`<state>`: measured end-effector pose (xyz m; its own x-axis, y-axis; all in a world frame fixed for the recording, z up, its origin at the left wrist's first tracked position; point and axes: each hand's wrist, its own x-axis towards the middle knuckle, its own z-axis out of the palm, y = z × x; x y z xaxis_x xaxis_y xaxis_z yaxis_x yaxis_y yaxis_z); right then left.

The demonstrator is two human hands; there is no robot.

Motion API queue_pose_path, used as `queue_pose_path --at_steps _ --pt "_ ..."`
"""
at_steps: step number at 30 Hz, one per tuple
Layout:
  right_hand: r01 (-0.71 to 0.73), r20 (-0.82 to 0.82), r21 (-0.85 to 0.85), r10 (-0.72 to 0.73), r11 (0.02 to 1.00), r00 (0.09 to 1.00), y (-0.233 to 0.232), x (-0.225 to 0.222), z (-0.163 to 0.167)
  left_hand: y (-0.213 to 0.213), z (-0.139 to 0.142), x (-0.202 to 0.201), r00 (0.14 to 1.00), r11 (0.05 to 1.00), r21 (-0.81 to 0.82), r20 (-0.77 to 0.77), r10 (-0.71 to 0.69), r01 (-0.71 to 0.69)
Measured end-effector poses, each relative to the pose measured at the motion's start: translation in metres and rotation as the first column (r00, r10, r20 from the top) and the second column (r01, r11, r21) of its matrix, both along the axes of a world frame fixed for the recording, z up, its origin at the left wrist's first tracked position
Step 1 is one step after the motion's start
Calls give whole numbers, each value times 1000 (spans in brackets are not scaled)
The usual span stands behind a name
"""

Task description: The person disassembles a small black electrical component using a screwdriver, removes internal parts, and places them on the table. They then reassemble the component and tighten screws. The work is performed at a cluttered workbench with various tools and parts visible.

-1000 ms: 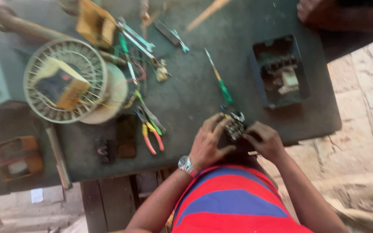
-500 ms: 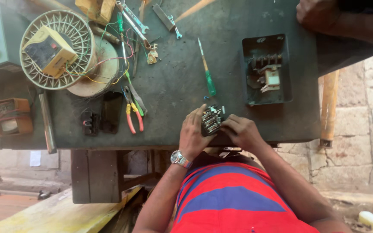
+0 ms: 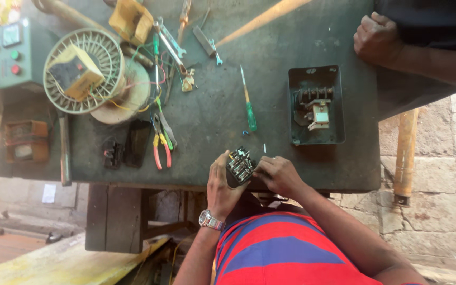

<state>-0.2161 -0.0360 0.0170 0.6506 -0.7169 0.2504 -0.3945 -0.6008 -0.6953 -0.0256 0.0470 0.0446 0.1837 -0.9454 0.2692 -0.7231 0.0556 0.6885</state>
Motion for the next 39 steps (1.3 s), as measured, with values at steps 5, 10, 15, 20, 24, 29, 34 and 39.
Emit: queue_pose_path --at_steps 5,10,15,20,24,29,34,39 --pt "142 102 27 -144 989 984 -4 1 21 -16 1 28 997 999 8 -69 47 -46" --pt "537 82 -24 -533 844 842 -14 -31 44 -51 -4 81 989 987 -63 0 146 -146" --pt "642 -23 -91 -646 761 763 -11 -36 47 -88 -11 121 993 993 8 38 114 -114" --pt "749 -54 -234 -778 619 626 -39 -49 56 -94 -17 128 994 996 55 87 67 -72" --pt "741 -165 -166 -759 651 630 -78 -59 67 -89 -24 124 990 999 -6 135 43 -43" --pt "733 -310 -217 -757 645 575 -88 -39 78 -83 -24 129 996 1000 -18 84 21 -20" --pt "714 -163 -344 -788 610 594 -73 -23 102 -80 -20 138 998 998 46 63 28 -31" --pt "560 -33 -66 -563 826 826 -73 29 97 -78 -16 139 997 996 65 47 60 -63"
